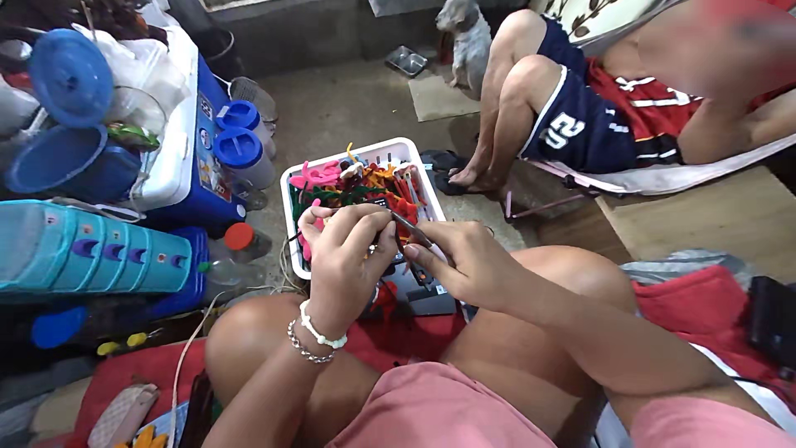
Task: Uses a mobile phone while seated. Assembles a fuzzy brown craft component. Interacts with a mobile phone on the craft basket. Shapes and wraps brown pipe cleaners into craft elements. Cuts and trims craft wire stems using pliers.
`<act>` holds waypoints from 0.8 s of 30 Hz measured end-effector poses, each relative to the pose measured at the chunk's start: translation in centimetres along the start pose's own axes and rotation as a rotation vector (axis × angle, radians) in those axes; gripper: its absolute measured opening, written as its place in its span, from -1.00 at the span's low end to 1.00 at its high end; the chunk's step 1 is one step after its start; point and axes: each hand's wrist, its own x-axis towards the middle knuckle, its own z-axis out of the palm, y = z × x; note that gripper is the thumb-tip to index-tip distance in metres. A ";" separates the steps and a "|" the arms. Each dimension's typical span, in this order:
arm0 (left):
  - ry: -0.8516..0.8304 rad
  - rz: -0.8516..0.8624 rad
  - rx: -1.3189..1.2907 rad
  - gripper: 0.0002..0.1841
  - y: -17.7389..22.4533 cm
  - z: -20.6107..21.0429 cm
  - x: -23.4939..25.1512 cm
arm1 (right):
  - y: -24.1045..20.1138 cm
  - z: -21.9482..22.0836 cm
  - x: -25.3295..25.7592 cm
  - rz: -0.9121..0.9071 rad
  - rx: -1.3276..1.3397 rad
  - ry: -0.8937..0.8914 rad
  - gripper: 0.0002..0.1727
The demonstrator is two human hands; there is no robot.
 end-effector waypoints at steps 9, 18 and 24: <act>-0.047 0.020 -0.067 -0.87 -0.4 -0.5 0.2 | 0.8 -0.3 0.2 -0.086 0.021 -0.012 -0.58; -0.038 0.133 0.129 -0.83 -0.8 -0.7 0.0 | 0.5 -0.7 0.3 -0.002 0.020 -0.091 -0.54; -0.057 0.046 -0.074 -0.85 -0.8 -0.6 0.2 | 1.1 -0.6 0.5 -0.091 0.012 -0.040 -0.59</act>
